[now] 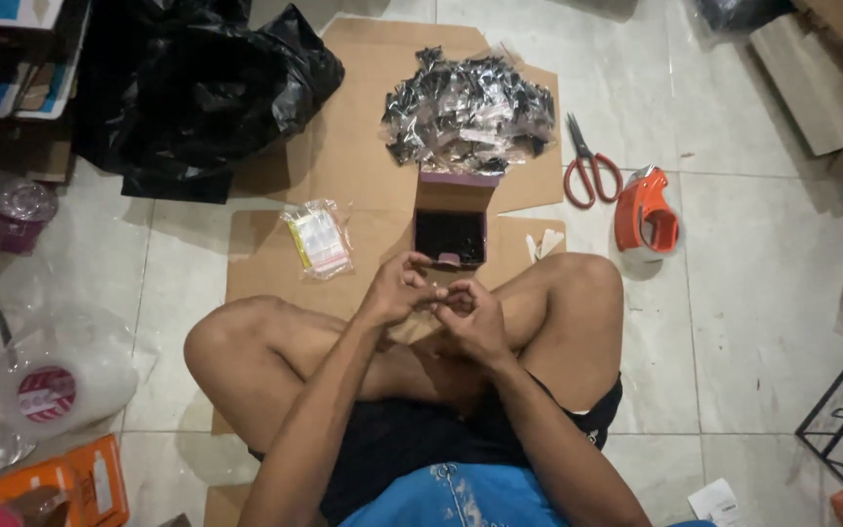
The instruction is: The person places small objects into plastic bags and then puts them into a small cardboard box.
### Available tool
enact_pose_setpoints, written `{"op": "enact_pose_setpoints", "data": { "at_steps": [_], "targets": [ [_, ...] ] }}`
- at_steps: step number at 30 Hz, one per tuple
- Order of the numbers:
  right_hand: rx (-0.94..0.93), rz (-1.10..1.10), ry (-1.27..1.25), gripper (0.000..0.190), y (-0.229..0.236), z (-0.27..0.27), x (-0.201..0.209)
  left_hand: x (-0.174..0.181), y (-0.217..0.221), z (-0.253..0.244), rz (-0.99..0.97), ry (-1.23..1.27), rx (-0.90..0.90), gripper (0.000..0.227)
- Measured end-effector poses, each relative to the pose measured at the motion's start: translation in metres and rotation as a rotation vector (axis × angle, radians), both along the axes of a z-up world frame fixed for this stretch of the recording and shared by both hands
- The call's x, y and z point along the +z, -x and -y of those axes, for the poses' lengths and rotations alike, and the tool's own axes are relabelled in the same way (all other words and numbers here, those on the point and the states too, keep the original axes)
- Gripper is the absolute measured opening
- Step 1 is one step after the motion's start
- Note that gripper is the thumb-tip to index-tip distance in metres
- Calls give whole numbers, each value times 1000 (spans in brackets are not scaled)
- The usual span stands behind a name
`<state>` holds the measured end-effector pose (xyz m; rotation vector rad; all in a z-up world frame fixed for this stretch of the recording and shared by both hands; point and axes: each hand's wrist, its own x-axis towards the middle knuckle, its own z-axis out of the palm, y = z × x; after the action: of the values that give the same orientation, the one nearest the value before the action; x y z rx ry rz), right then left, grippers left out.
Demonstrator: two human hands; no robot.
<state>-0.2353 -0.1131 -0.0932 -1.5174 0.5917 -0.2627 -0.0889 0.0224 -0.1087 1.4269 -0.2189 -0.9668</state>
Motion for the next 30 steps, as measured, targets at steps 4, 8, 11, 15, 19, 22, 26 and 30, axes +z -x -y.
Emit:
{"op": "enact_pose_setpoints", "data": {
  "at_steps": [4, 8, 11, 15, 19, 22, 26, 30],
  "targets": [
    [-45, 65, -95, 33, -3, 4, -6, 13, -8, -8, -25, 9, -52, 87],
    [-88, 76, 338, 21, -6, 2, 21, 53, -2, -13, 270, -221, -171, 80],
    [-63, 109, 739, 17, -9, 1, 21, 74, 4, -12, 551, -424, -226, 77],
    [31, 57, 1058, 18, -12, 1, 9, 74, 7, -4, 677, -406, -161, 71],
    [65, 41, 1003, 17, -15, 3, 14, 60, 6, -4, 733, -253, -105, 68],
    [62, 1, 1037, 9, -16, 6, 10, 61, 8, -5, 770, -237, -108, 65],
    [168, -74, 825, 14, -17, 11, 13, 60, 11, -5, 950, -235, -124, 62],
    [175, 77, 708, 26, -19, 13, 33, 85, 18, -1, 1125, -205, -289, 76]
  ]
}}
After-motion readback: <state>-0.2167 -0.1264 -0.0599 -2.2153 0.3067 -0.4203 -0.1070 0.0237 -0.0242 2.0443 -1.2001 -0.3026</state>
